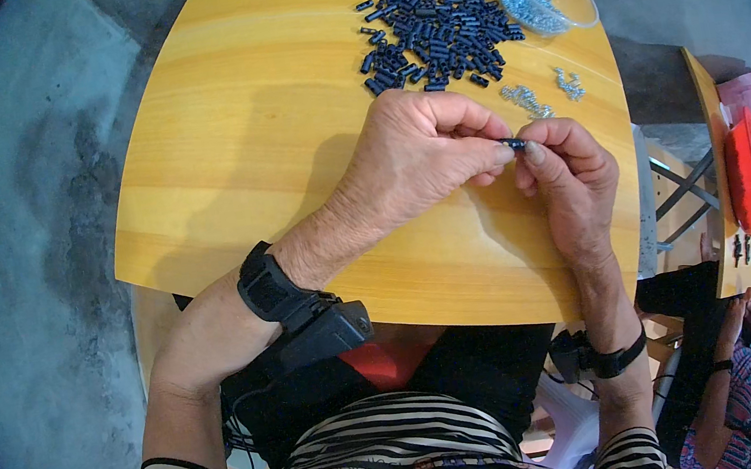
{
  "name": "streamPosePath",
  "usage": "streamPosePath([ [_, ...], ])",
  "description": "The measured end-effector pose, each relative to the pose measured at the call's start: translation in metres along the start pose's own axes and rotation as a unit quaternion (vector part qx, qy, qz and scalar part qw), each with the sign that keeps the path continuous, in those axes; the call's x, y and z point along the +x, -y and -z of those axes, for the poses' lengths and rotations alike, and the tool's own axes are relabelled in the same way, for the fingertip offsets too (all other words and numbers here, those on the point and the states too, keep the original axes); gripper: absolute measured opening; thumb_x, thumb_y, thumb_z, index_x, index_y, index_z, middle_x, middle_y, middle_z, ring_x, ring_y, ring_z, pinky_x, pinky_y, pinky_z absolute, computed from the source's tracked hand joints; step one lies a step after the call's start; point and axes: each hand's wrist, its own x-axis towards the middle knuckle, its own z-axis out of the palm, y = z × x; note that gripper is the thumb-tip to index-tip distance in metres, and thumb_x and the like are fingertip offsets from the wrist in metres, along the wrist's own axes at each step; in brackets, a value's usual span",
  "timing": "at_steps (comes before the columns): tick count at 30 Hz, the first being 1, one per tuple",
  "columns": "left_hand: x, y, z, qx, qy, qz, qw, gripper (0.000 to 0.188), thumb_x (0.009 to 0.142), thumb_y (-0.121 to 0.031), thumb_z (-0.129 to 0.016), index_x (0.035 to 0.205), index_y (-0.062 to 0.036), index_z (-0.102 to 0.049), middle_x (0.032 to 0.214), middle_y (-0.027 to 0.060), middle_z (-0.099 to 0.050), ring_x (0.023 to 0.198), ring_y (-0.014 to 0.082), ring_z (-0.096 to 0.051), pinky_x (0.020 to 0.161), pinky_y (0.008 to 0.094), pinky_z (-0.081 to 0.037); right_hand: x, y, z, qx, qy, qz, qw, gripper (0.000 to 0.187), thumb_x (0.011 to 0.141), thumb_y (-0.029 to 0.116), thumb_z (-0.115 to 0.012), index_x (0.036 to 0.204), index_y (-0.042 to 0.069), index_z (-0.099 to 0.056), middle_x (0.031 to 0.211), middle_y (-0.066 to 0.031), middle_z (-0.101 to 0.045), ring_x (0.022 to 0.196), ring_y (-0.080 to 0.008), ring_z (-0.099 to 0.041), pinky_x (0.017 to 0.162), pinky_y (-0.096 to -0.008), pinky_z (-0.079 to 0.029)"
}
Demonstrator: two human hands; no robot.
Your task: Manually assembling small plastic connectors or components at a workshop table.
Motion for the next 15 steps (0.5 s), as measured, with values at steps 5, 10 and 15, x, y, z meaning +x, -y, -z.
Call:
streamPosePath([
  [5, 0.0019, 0.0064, -0.0010, 0.018, -0.018, -0.027, 0.999, 0.015, 0.077, -0.007, -0.068, 0.090, 0.0000, -0.066, 0.072, 0.0035, -0.066, 0.063, 0.0057, -0.062, 0.049, 0.0162, -0.044, -0.0007, -0.0001, -0.0015, -0.036, 0.000, 0.021, 0.999, 0.004, 0.085, 0.004, -0.059, 0.087, 0.001, -0.059, 0.073, 0.0019, -0.056, 0.063, -0.0048, -0.050, 0.056, -0.0174, -0.039],
  [10, 0.0025, 0.0103, -0.0016, 0.050, -0.033, -0.054, 0.997, 0.014, 0.076, -0.006, -0.069, 0.088, 0.0005, -0.067, 0.072, 0.0039, -0.066, 0.061, 0.0055, -0.061, 0.049, 0.0168, -0.045, -0.0004, -0.0041, -0.0003, -0.138, -0.007, 0.062, 0.988, 0.003, 0.083, 0.001, -0.059, 0.085, 0.002, -0.057, 0.072, 0.0011, -0.054, 0.064, -0.0065, -0.049, 0.058, -0.0195, -0.040],
  [15, 0.0015, 0.0008, -0.0028, 0.025, -0.011, -0.005, 1.000, 0.014, 0.079, -0.008, -0.066, 0.090, 0.0003, -0.067, 0.071, 0.0049, -0.066, 0.062, 0.0074, -0.062, 0.051, 0.0182, -0.047, 0.0017, -0.0078, 0.0029, -0.228, -0.016, 0.133, 0.964, 0.009, 0.078, -0.003, -0.060, 0.084, 0.002, -0.056, 0.074, -0.0037, -0.055, 0.068, -0.0122, -0.053, 0.063, -0.0235, -0.043],
])
